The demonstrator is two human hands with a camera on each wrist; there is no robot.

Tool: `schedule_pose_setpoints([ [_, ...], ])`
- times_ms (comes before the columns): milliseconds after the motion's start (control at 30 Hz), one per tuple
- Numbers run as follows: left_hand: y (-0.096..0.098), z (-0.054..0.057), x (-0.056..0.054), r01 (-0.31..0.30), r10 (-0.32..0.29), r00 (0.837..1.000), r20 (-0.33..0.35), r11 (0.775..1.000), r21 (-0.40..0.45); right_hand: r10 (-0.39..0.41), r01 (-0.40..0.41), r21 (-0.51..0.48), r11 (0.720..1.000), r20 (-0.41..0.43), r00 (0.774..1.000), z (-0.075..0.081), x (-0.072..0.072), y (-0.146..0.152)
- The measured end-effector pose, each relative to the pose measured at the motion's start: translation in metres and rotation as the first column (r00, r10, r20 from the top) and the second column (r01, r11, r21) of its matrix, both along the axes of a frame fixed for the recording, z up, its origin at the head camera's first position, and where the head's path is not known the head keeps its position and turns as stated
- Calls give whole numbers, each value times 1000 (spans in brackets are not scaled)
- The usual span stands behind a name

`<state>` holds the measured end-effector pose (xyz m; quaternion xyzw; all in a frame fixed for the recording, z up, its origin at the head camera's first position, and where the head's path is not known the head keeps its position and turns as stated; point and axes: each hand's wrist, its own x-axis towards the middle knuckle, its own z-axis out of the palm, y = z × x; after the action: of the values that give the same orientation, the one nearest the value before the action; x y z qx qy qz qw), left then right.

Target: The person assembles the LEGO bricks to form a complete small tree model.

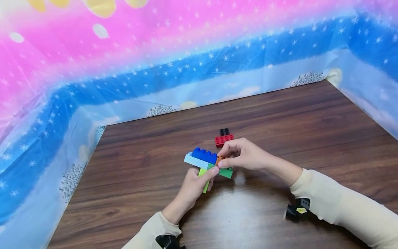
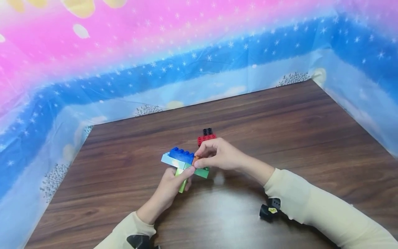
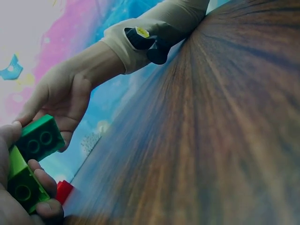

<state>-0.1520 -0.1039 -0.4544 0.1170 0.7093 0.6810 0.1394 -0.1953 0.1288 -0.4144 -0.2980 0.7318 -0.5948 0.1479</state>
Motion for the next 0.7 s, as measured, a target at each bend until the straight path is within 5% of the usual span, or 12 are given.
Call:
schedule_pose_setpoints([
  [267, -2, 0, -1, -1, -4, 998, 55, 996, 86, -41, 42, 40, 998, -15, 999, 2, 0, -3],
  [433, 1, -2, 2, -23, 22, 1000, 20, 998, 59, -11, 10, 32, 999, 44, 999, 2, -2, 3],
  [700, 3, -2, 1, -48, 49, 999, -21, 998, 26, -24, 24, 17, 1000, 21, 999, 2, -2, 4],
])
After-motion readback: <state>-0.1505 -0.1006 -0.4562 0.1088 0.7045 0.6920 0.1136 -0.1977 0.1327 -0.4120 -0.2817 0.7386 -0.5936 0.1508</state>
